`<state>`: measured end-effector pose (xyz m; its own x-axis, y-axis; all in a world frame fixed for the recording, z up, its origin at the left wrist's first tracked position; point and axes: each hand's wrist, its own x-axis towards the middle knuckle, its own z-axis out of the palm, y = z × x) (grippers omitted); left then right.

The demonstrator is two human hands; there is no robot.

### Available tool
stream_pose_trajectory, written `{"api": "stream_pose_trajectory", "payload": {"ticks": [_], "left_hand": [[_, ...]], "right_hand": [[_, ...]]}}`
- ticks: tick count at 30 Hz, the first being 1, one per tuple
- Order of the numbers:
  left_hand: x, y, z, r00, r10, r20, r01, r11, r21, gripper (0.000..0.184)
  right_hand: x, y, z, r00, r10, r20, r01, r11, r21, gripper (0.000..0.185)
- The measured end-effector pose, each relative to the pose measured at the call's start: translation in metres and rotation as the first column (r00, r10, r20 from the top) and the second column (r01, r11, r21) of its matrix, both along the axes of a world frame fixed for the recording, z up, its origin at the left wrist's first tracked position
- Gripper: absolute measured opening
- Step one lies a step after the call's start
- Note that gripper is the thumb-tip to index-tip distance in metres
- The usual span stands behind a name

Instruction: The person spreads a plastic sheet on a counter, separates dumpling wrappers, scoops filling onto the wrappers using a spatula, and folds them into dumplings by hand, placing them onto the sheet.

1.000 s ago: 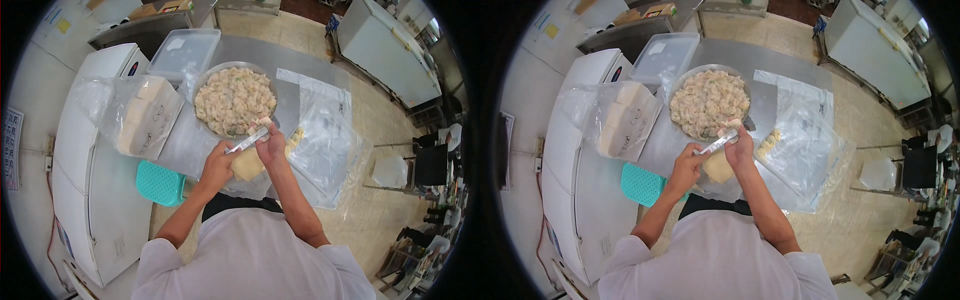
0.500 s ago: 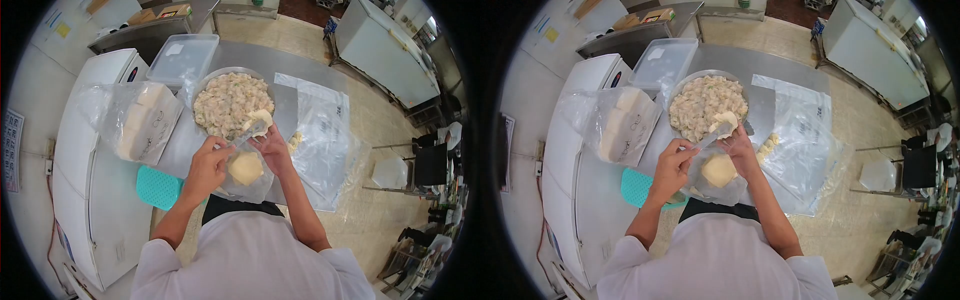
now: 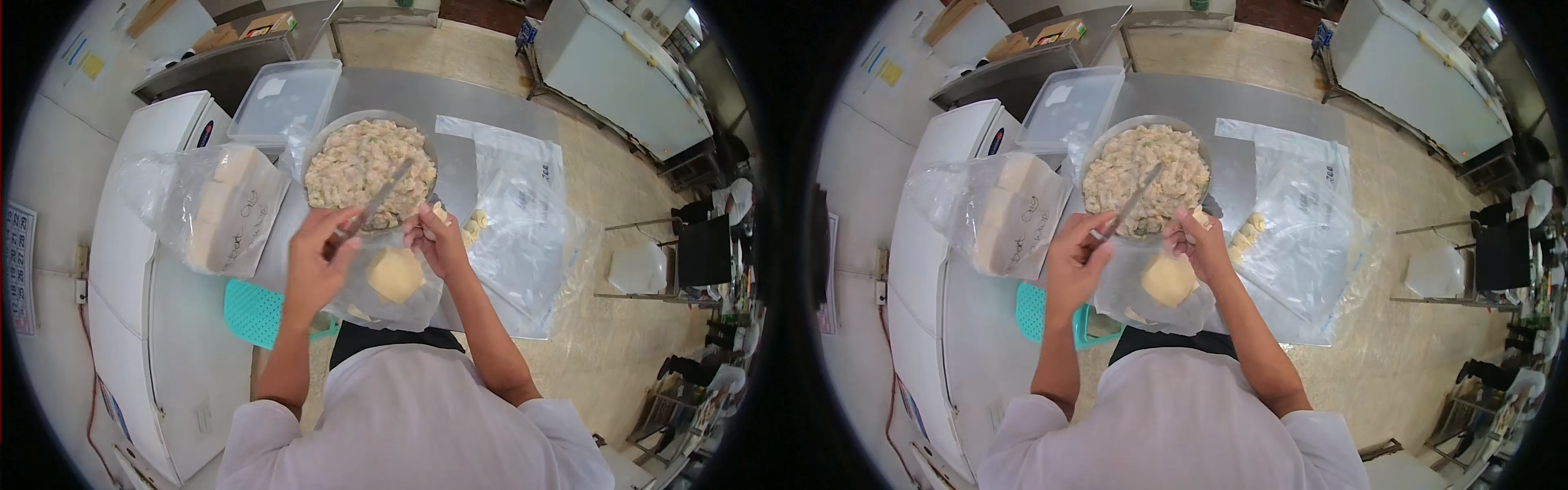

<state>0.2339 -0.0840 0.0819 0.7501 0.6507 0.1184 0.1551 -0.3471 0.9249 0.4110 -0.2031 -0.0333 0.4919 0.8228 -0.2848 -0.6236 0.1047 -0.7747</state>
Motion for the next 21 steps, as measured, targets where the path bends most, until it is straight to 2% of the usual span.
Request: {"api": "stream_pose_trajectory", "payload": {"ticks": [1,3,4,6,10,12,13,15,16,19,21], "left_hand": [[0.01,-0.005,-0.019,0.994,0.018,0.11,-0.002,0.989,-0.149,0.04],[0.03,-0.012,-0.054,0.991,-0.074,0.112,0.104,0.951,-0.292,0.034],[0.043,-0.017,-0.07,0.991,-0.078,0.112,0.108,0.949,-0.296,0.034],[0.066,-0.026,-0.091,0.974,-0.16,0.163,0.2,0.943,-0.265,0.033],[0.087,-0.04,-0.093,0.98,-0.195,0.042,0.199,0.943,-0.266,0.032],[0.095,-0.048,-0.096,0.975,-0.102,0.198,0.176,0.898,-0.403,0.033],[0.096,-0.05,-0.1,0.974,-0.109,0.197,0.183,0.895,-0.406,0.033],[0.1,-0.053,-0.108,0.978,-0.043,0.204,0.155,0.802,-0.577,0.035],[0.101,-0.055,-0.111,0.978,-0.047,0.206,0.16,0.799,-0.58,0.035],[0.099,-0.06,-0.114,0.966,-0.095,0.239,0.225,0.76,-0.61,0.035],[0.089,-0.055,-0.106,0.985,-0.077,0.156,0.155,0.792,-0.59,0.037]], "right_hand": [[0.0,0.002,0.005,1.0,-0.007,0.002,0.007,1.0,-0.002,0.038],[-0.002,0.005,0.016,0.939,-0.051,-0.34,0.091,0.991,0.101,0.045],[-0.002,0.006,0.014,0.939,-0.057,-0.34,0.095,0.991,0.097,0.045],[0.0,0.005,0.009,0.876,-0.031,-0.481,0.14,0.971,0.193,0.047],[0.005,-0.003,0.007,0.868,-0.165,-0.468,0.249,0.96,0.125,0.049],[0.011,-0.01,0.001,0.842,-0.085,-0.532,0.195,0.968,0.156,0.052],[0.012,-0.014,-0.002,0.831,-0.061,-0.552,0.18,0.97,0.165,0.054],[0.01,-0.025,-0.008,0.979,-0.05,-0.196,0.103,0.958,0.267,0.063],[0.008,-0.027,-0.006,0.98,-0.056,-0.194,0.107,0.959,0.264,0.063],[0.01,-0.03,0.0,0.943,-0.249,-0.222,0.265,0.963,0.046,0.053],[0.026,-0.031,0.004,0.758,-0.583,-0.293,0.604,0.796,-0.02,0.044]]}}
